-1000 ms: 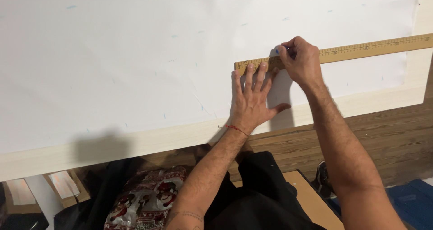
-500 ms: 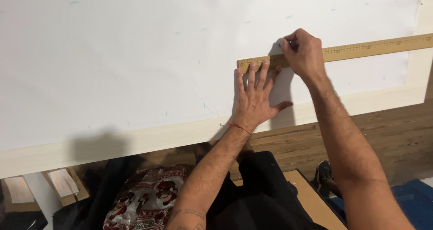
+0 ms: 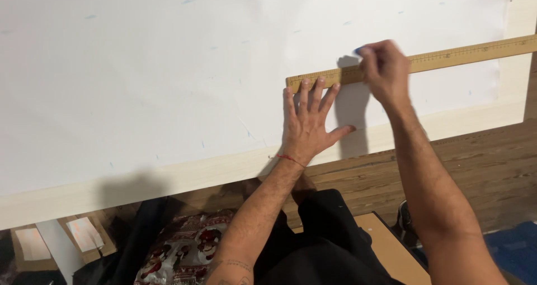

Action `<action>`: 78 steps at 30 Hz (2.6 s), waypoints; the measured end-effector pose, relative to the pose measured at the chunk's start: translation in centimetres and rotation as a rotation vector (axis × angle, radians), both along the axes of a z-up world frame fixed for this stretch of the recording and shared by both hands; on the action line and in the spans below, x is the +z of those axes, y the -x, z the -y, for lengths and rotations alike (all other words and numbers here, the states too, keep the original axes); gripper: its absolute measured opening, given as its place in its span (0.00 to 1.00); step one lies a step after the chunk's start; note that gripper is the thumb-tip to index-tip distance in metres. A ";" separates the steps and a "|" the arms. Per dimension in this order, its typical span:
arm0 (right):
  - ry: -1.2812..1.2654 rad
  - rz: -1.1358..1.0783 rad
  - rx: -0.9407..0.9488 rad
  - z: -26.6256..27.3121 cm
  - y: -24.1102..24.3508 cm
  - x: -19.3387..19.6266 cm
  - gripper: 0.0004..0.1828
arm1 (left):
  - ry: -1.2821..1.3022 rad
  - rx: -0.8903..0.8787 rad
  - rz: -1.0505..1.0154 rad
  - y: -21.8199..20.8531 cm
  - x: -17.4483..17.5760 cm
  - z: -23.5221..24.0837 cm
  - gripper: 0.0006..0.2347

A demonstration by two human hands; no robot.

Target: Marking measurement points on a large sheet of material using a wooden ruler and a blue marker.

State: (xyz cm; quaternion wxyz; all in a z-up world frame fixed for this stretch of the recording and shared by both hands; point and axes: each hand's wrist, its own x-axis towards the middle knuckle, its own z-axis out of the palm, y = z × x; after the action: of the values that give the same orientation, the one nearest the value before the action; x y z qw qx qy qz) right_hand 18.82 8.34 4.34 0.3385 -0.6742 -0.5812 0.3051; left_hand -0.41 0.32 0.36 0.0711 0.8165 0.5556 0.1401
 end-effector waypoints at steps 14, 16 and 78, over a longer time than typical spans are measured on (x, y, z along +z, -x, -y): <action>0.049 0.279 -0.015 8.1 -12.9 -0.4 0.25 | 0.161 -0.149 -0.099 -5.8 4.0 -0.9 0.49; 0.033 0.286 -0.028 7.8 -14.2 -0.5 0.25 | 0.169 -0.134 -0.106 -7.4 3.8 -1.1 0.49; 0.145 0.276 0.057 -1.2 -9.1 -1.8 0.10 | -0.015 0.019 0.032 -11.1 -0.7 -0.3 0.46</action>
State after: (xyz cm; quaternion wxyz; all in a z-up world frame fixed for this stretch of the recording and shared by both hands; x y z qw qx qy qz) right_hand 27.89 9.50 2.54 0.1970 -0.7157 -0.6175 0.2601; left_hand 10.64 0.64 -0.32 0.0724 0.8095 0.5609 0.1579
